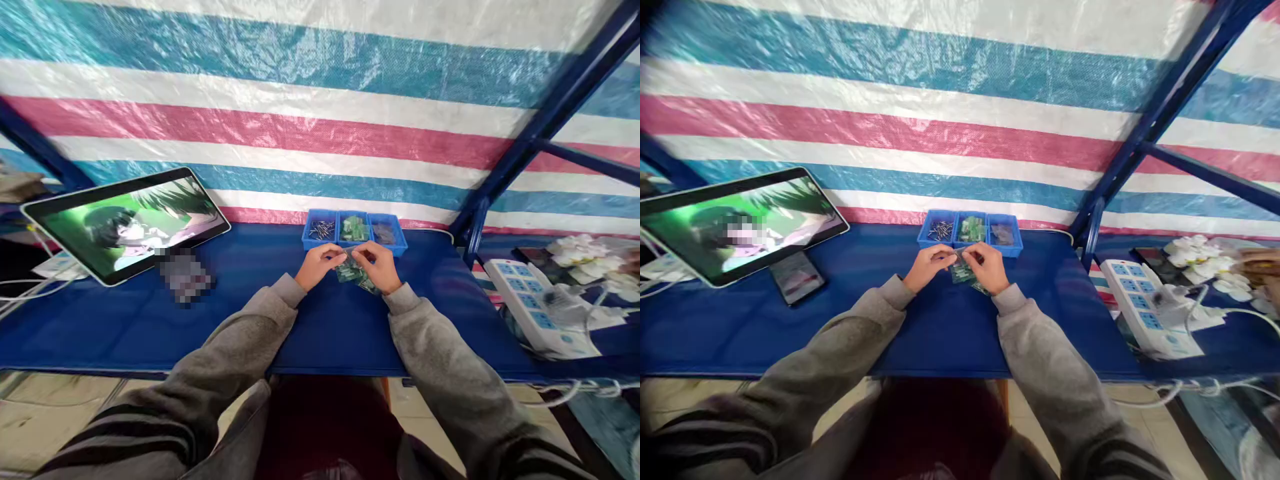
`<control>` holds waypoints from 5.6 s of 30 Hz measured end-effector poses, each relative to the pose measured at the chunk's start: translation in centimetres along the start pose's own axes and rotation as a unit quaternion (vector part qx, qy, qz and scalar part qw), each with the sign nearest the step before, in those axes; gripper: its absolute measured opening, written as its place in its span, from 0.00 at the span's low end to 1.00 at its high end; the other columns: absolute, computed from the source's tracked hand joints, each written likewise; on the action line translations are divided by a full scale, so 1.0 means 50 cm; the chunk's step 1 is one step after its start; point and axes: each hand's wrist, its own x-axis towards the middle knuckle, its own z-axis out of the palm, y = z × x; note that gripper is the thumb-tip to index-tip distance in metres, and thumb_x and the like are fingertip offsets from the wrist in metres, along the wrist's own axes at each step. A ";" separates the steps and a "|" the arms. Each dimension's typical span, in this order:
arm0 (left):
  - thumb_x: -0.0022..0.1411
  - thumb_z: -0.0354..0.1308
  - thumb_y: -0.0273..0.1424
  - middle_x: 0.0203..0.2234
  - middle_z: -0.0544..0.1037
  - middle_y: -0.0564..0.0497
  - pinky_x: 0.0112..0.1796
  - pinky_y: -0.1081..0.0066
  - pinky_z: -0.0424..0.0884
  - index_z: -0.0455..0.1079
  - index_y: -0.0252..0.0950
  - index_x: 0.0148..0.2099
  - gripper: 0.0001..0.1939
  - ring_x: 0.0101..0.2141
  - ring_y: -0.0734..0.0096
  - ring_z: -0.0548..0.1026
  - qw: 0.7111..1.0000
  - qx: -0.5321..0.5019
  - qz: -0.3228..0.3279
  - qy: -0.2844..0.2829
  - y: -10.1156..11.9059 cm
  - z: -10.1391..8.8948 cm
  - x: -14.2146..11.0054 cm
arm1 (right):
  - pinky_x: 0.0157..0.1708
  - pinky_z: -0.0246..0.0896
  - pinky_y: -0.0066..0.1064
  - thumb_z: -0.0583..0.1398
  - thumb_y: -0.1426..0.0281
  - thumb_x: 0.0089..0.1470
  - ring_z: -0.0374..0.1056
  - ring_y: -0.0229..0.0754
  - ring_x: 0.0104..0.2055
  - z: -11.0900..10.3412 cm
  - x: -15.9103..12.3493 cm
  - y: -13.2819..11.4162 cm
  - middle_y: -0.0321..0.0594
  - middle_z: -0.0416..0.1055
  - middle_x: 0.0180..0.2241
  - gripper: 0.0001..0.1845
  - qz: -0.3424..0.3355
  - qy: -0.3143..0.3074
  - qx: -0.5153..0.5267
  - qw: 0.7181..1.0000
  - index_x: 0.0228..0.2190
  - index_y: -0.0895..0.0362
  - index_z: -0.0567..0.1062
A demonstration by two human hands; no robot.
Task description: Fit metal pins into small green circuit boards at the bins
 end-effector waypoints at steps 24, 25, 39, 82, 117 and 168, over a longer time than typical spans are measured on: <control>0.64 0.54 0.45 0.37 0.79 0.45 0.35 0.69 0.74 0.75 0.34 0.42 0.19 0.39 0.63 0.77 0.981 0.181 0.072 0.015 0.006 -0.004 -0.005 | 0.31 0.74 0.39 0.64 0.60 0.49 0.76 0.47 0.33 -0.066 0.010 0.056 0.45 0.78 0.33 0.18 0.198 0.072 0.056 0.976 0.39 0.58 0.77; 0.65 0.53 0.45 0.41 0.79 0.44 0.41 0.66 0.74 0.75 0.35 0.45 0.20 0.43 0.61 0.76 0.972 0.220 0.089 -0.007 0.007 -0.004 -0.008 | 0.36 0.74 0.41 0.64 0.60 0.49 0.76 0.50 0.38 -0.070 -0.001 0.059 0.46 0.78 0.37 0.18 0.150 0.034 -0.005 0.988 0.40 0.57 0.78; 0.70 0.45 0.44 0.68 0.50 0.48 0.64 0.61 0.51 0.47 0.41 0.71 0.31 0.67 0.60 0.48 0.864 0.429 0.063 -0.255 -0.039 -0.012 -0.011 | 0.62 0.54 0.52 0.59 0.54 0.57 0.55 0.57 0.65 -0.067 -0.058 0.108 0.49 0.59 0.63 0.35 0.007 -0.264 -0.248 0.932 0.62 0.56 0.64; 0.65 0.55 0.42 0.52 0.75 0.44 0.56 0.56 0.66 0.72 0.38 0.53 0.20 0.54 0.56 0.71 0.915 0.372 0.124 -0.095 -0.025 -0.014 -0.008 | 0.38 0.69 0.39 0.60 0.68 0.52 0.69 0.44 0.30 -0.014 -0.030 0.059 0.43 0.74 0.33 0.13 0.060 -0.009 -0.167 0.984 0.39 0.56 0.80; 0.65 0.56 0.44 0.30 0.78 0.47 0.34 0.70 0.72 0.75 0.35 0.36 0.17 0.31 0.68 0.75 0.948 0.250 0.192 0.049 -0.006 -0.013 -0.003 | 0.22 0.63 0.30 0.61 0.62 0.50 0.63 0.35 0.17 0.006 0.008 0.025 0.40 0.78 0.28 0.16 0.124 -0.080 0.116 0.982 0.40 0.58 0.75; 0.62 0.59 0.41 0.33 0.80 0.48 0.32 0.73 0.74 0.74 0.34 0.40 0.14 0.32 0.70 0.78 0.966 0.173 0.166 0.095 0.003 -0.006 -0.007 | 0.26 0.59 0.31 0.56 0.53 0.57 0.64 0.38 0.20 0.020 0.004 0.017 0.35 0.69 0.19 0.21 0.079 -0.014 -0.001 0.997 0.22 0.55 0.70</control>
